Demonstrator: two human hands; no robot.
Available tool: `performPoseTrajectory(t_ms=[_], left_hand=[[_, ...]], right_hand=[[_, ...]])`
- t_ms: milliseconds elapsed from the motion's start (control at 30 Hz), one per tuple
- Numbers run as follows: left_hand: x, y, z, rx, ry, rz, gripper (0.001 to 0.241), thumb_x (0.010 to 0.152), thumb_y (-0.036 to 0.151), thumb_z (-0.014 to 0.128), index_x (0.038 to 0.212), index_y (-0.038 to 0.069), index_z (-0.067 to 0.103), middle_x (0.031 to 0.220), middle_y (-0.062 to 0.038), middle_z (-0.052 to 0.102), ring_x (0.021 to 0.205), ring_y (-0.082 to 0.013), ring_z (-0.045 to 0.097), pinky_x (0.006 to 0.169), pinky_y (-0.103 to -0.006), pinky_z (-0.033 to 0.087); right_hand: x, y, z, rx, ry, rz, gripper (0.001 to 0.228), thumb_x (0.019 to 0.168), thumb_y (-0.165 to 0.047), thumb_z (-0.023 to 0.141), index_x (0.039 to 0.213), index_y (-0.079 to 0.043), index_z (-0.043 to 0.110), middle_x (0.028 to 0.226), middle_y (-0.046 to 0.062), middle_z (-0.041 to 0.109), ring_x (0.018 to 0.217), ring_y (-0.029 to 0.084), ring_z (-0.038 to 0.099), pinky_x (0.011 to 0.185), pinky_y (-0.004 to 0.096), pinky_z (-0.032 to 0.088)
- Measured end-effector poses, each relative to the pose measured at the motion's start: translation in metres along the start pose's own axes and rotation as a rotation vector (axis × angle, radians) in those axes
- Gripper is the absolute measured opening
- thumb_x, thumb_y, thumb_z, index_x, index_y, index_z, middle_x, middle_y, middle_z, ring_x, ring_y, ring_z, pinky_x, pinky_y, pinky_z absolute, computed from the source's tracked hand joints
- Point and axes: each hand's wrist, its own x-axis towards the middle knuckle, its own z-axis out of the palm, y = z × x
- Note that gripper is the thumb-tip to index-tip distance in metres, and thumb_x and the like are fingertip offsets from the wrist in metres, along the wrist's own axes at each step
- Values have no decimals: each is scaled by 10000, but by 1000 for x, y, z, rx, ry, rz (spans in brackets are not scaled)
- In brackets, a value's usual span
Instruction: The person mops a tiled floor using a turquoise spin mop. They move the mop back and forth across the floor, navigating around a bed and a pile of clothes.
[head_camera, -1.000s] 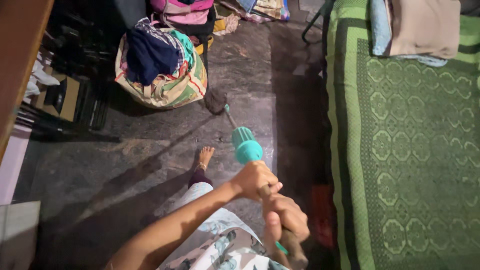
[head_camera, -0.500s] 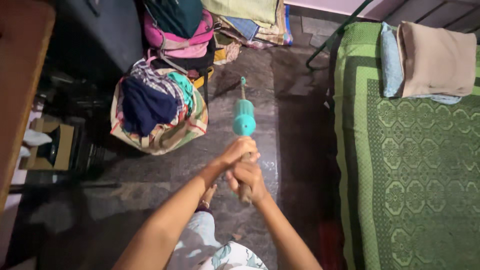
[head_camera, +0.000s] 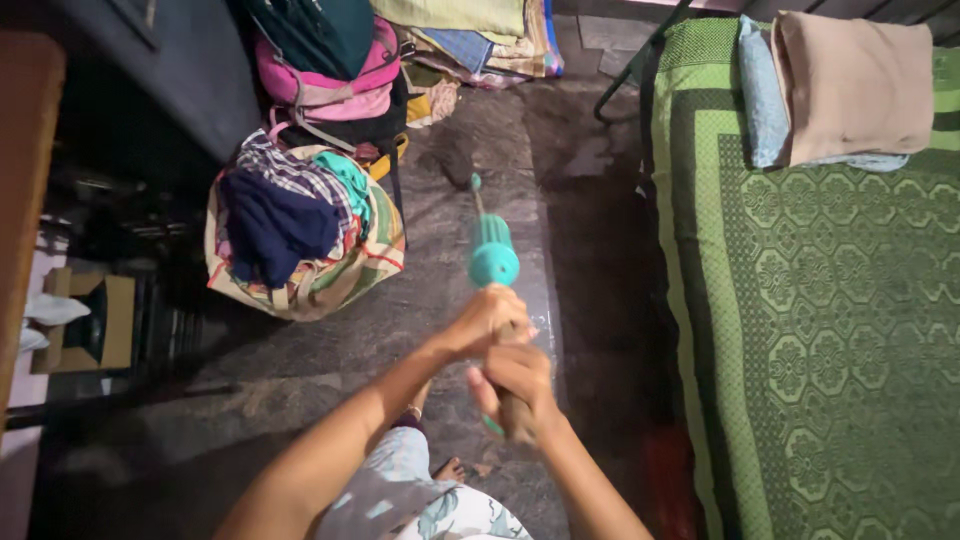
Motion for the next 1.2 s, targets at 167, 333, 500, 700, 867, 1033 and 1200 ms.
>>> performPoseTrajectory(t_ms=[167,333,500,700,867,1033,1200], left_hand=[[-26,107,18,-36,-79,-72,351,890,272,677,599,89,605,645,-105,640,673,-326,629,658,-440,481],[-55,188,20,-44,-136,-60,294,795,275,700,665,54,556,687,-123,594,726,-334,616,681,-431,464],[-70,240,37,2,-84,73,284,726,278,689,670,60,516,710,-113,578,737,-330,607,691,-431,435],[-88,266,54,-32,-36,-19,395,938,278,690,639,71,534,646,-122,567,691,-332,604,684,-438,450],[-84,256,67,-67,-49,39,389,930,252,695,616,81,542,613,-124,566,620,-337,595,604,-445,431],[-69,234,68,-34,-75,102,343,896,233,708,624,87,559,619,-126,575,620,-331,602,588,-443,428],[-47,197,64,-30,-60,100,329,901,241,702,630,93,586,616,-109,588,618,-327,601,605,-440,441]], right_hand=[[-48,-88,-20,-6,114,13,318,827,-61,681,604,-68,455,555,73,436,463,243,473,481,386,348],[-80,-157,-29,31,119,25,297,826,-65,712,623,-64,496,577,66,493,491,229,491,499,356,358],[-102,-191,-37,55,139,60,315,847,-58,762,639,-55,526,595,56,556,515,195,561,511,300,431],[-132,-218,-40,164,134,-17,341,817,-22,776,630,-44,492,587,60,542,507,203,530,524,320,387],[-141,-213,-42,171,171,-69,311,799,38,708,612,-33,469,566,79,496,481,227,487,530,350,344],[-130,-193,-44,186,226,-93,329,806,51,696,597,-25,453,559,86,485,469,232,473,529,346,350],[-106,-160,-48,151,203,-84,321,798,52,696,597,-24,459,559,89,481,466,230,476,527,344,339]])
